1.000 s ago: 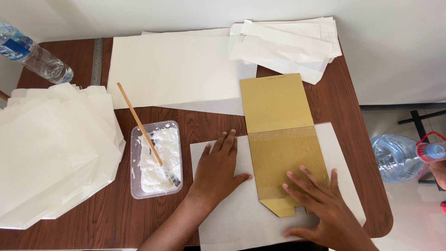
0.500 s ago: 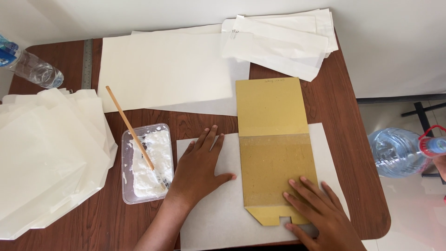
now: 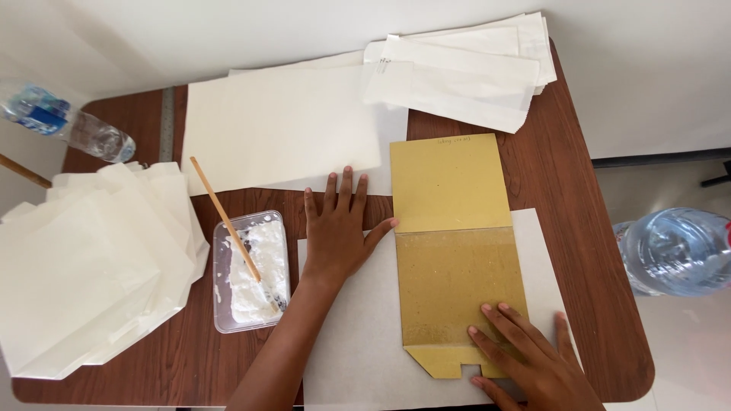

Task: Manual assembly of paper bags using a template, glue, and a brush.

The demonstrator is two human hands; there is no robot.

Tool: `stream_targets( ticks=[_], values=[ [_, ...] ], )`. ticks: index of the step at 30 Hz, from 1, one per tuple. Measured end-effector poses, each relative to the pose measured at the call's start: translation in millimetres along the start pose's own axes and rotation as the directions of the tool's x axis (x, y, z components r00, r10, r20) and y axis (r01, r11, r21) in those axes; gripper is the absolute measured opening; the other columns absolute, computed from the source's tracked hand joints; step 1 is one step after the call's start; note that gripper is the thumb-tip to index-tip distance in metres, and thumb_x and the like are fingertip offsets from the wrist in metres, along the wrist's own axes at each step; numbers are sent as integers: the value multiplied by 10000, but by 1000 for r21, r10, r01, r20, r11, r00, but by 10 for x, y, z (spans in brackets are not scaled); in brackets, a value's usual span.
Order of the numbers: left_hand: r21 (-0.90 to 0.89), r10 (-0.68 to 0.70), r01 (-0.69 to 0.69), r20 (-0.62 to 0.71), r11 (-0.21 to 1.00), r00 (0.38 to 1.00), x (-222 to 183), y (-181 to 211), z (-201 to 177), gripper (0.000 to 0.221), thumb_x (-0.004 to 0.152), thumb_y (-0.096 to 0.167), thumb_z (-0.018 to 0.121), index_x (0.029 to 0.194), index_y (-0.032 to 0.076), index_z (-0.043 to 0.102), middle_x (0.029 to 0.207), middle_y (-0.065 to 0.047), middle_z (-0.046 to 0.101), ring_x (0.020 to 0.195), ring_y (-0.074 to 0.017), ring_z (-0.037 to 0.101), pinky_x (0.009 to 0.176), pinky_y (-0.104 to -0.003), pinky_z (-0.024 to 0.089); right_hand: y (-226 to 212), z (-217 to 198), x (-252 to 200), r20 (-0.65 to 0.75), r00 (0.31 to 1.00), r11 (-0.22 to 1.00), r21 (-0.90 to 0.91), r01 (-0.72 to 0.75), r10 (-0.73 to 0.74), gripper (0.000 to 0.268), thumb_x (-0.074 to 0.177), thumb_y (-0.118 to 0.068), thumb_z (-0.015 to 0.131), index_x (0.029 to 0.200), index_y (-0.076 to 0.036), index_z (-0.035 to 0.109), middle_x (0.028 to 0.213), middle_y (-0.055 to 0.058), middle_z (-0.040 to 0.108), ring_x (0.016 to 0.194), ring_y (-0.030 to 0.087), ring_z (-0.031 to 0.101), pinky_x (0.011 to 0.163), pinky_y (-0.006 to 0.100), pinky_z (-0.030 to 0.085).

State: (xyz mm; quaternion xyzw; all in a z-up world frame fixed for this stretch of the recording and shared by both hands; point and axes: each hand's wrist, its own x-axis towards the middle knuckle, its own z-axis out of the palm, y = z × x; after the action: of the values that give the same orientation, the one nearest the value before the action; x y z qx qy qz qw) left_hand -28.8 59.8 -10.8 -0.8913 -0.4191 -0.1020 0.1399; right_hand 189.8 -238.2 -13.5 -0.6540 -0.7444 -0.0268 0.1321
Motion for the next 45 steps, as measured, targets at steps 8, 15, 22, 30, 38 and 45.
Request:
stream_targets(
  ticks=[8,15,22,30,38,45],
  values=[
    [-56,-313,385,480,921,820,606,-115,-122,1163,749,930,23,1651,200,110,1730,-75,51,1580,-328,61,1217,-647,45,37,77,-125,1,1000,990,-141,15,-15,854,787,-778,558,1555,-465,355,1707,-130,282,1591,84,230,1089,751,188],
    [31,-376,424,525,905,763,695,-189,-185,1042,864,875,40,1610,189,279,1687,-209,201,1580,-354,101,1210,-655,31,86,3,-177,-49,998,999,-39,37,-39,758,803,-660,635,1500,-416,462,1668,-109,363,1561,96,300,1131,760,152],
    [-122,104,-95,68,988,992,-677,215,-846,681,1019,584,441,1543,149,428,1624,-134,389,1505,-353,336,1161,-612,293,-44,-181,-34,-20,1000,966,258,25,-21,576,928,-417,637,1455,-200,558,1621,4,445,1543,259,340,1196,465,325],
    [-301,-44,89,150,950,988,-1211,91,-745,782,999,609,469,1631,186,288,1721,-91,205,1587,-288,165,1245,-550,132,-165,-169,162,46,999,929,367,-37,22,559,903,-319,649,1430,-155,563,1616,11,459,1562,264,312,1220,566,250],
    [-503,-51,-12,-112,864,992,-1168,105,-783,488,975,461,645,1265,69,626,1512,-134,542,1461,-308,457,1199,-716,155,-19,48,-60,23,999,955,293,-43,38,635,824,-393,705,1419,-216,569,1626,-2,456,1571,285,345,1231,587,266],
    [-496,-61,5,-97,868,993,-1190,157,-817,321,1028,316,596,1259,99,644,1464,-118,590,1419,-290,509,1210,-647,224,-102,-114,39,-169,968,928,354,-115,184,595,737,-303,828,1285,-136,671,1436,48,631,1390,294,588,1175,407,488]
  ],
)
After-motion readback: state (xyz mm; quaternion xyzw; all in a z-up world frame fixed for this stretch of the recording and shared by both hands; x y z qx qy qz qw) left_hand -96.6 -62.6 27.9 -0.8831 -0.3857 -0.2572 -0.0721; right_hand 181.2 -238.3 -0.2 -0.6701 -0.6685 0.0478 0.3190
